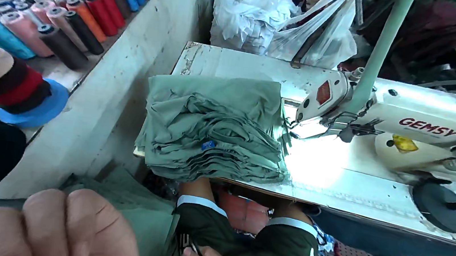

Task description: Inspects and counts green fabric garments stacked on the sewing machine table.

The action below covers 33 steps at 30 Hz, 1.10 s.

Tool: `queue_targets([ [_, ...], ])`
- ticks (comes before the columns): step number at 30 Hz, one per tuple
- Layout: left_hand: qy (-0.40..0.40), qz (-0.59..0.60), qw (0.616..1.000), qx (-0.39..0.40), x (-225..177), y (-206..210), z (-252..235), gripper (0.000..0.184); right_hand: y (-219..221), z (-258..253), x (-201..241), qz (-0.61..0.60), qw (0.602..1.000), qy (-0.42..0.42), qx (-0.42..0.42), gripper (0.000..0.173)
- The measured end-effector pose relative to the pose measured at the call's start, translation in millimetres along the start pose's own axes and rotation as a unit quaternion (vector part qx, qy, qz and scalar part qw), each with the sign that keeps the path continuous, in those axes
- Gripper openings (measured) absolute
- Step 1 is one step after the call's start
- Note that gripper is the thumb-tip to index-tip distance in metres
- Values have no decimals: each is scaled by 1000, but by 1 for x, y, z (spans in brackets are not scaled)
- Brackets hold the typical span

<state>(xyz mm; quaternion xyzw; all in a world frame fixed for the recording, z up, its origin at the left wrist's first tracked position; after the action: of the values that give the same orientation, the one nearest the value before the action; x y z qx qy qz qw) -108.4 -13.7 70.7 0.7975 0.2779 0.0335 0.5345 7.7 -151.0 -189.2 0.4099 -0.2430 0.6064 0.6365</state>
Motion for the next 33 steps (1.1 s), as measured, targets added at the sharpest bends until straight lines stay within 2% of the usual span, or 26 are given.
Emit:
queue_targets([
  [2, -3, -34, 999, 7, 7, -3, 4, 32, -26, 2, 16, 30, 990, -106, -82, 39],
  [3, -13, -61, 998, 14, 14, -7, 10, 28, -46, 6, 36, 88, 967, -187, -152, 35],
  [4, -28, -109, 993, 29, 22, -12, 18, 25, -67, 11, 59, 168, 919, -267, -237, 29],
  [5, -46, -176, 982, 57, 34, -18, 30, 22, -85, 15, 81, 258, 847, -331, -327, 24],
  [6, -64, -245, 964, 80, 49, -25, 45, 19, -100, 17, 100, 343, 758, -373, -411, 24],
  [7, -89, -310, 941, 100, 65, -35, 61, 19, -113, 17, 116, 414, 677, -383, -472, 29],
  [8, -118, -376, 911, 125, 81, -49, 78, 18, -123, 14, 127, 466, 637, -361, -497, 35],
  [9, -141, -442, 873, 149, 96, -64, 94, 17, -131, 10, 135, 495, 631, -332, -496, 37],
  [11, -163, -553, 796, 185, 117, -95, 118, 17, -144, 5, 146, 483, 672, -314, -466, 29],
  [13, -134, -631, 736, 207, 125, -117, 132, 17, -152, 8, 160, 435, 698, -344, -453, 26],
  [15, -93, -672, 702, 217, 126, -124, 137, 18, -160, 9, 169, 387, 689, -389, -474, 27],
  [17, -55, -692, 682, 230, 128, -120, 135, 18, -166, 0, 168, 354, 661, -422, -509, 25],
  [20, -8, -708, 655, 264, 139, -106, 127, 16, -170, -17, 154, 382, 620, -420, -542, 16],
  [21, 5, -715, 640, 282, 144, -102, 125, 16, -168, -17, 151, 399, 624, -406, -536, 17],
  [25, -6, -761, 552, 340, 169, -97, 121, 20, -170, -4, 139, 423, 699, -314, -483, 28],
  [27, -22, -775, 529, 344, 178, -97, 119, 19, -172, 7, 133, 426, 718, -301, -461, 34],
  [29, -31, -779, 520, 349, 181, -96, 118, 18, -169, 17, 126, 438, 720, -295, -450, 35],
  [31, -8, -771, 532, 350, 178, -96, 119, 20, -162, 25, 123, 454, 717, -295, -439, 39],
  [33, 22, -755, 561, 338, 171, -98, 121, 22, -153, 29, 121, 462, 706, -314, -436, 45],
])
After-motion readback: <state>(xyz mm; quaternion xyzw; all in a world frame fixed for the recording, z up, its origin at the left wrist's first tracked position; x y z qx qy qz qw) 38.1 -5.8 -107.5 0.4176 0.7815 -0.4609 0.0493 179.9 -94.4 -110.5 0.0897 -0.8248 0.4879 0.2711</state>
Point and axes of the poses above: each hand's wrist, its own z-axis away from the middle knuckle, its own y-axis out of the palm, x = y × z, the point moved 5 cm from there along -z, towards the middle knuckle, and after that the axes turned 11 degrees about -x, right-handed, at the moved point
